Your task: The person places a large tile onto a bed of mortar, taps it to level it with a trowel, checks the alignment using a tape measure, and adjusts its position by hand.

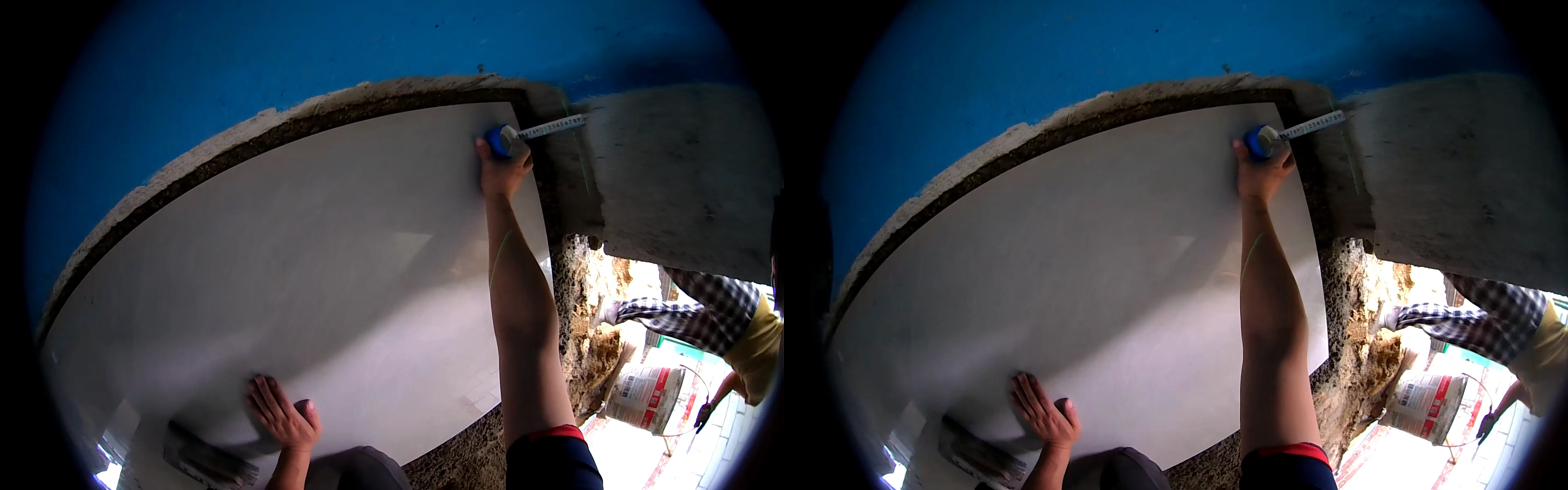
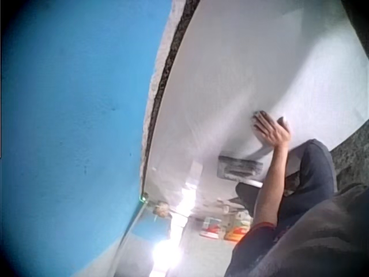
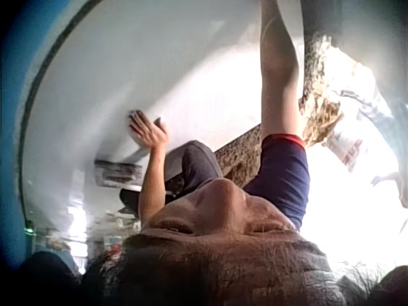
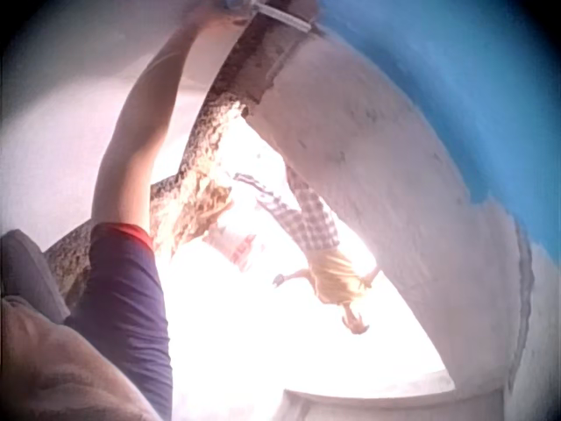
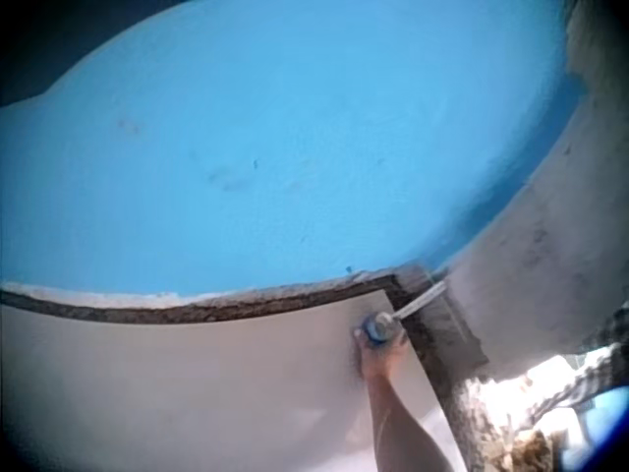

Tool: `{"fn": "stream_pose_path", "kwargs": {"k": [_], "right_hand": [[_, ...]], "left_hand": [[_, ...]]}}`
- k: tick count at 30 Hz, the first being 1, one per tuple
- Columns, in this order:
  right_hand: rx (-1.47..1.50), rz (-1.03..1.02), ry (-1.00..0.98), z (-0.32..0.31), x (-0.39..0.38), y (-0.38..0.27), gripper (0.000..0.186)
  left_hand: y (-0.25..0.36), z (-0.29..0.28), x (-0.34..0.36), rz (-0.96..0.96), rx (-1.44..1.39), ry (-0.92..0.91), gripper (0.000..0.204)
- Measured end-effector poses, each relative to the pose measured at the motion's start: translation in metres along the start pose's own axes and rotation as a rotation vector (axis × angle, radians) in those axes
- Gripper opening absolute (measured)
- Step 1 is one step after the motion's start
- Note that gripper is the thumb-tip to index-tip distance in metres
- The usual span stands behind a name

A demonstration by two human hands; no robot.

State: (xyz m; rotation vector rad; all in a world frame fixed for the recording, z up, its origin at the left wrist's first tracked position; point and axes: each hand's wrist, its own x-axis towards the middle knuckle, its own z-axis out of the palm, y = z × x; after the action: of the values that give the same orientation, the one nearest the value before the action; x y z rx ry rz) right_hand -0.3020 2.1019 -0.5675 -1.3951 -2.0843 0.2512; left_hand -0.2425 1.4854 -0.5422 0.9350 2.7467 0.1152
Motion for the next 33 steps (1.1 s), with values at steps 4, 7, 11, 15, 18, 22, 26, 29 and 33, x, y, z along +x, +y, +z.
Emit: {"fn": "stream_pose_path", "kwargs": {"k": [4,7,11,15,18,22,26,29,33], "right_hand": [[0.065,0.045,0.01,0.007,0.004,0.011,0.098],[0.019,-0.041,0.121,0.012,-0.006,0.015,0.075],[0.362,-0.033,-0.044,-0.005,-0.081,-0.021,0.035],[0.72,-0.063,-0.296,-0.047,-0.248,-0.082,0.05],[0.751,0.133,-0.479,-0.104,-0.397,-0.12,0.06],[0.709,-0.091,-0.606,-0.194,-0.529,-0.16,0.046],[0.622,-0.366,-0.746,-0.267,-0.603,-0.233,0.052],[0.711,-0.452,-1.13,-0.303,-0.65,-0.296,0.078],[0.42,-0.562,-1.278,-0.321,-0.708,-0.329,0.079]], "left_hand": [[0.001,0.003,0.0,-0.004,-0.046,0.003,0.081],[0.003,0.011,0.003,-0.018,-0.189,0.08,0.081],[-0.003,0.022,-0.002,-0.033,-0.244,0.007,0.075],[-0.02,0.029,-0.005,-0.068,-0.335,0.119,0.077],[-0.04,0.017,0.0,-0.059,-0.538,0.372,0.064],[-0.078,-0.023,-0.013,-0.294,-1.587,-0.195,0.065],[-0.153,-0.064,-0.093,-0.065,-1.33,-0.154,0.058],[-0.235,-0.072,-0.176,-0.314,-1.418,-0.074,0.045],[-0.373,-0.047,-0.32,-0.974,-1.194,0.439,0.045]]}}
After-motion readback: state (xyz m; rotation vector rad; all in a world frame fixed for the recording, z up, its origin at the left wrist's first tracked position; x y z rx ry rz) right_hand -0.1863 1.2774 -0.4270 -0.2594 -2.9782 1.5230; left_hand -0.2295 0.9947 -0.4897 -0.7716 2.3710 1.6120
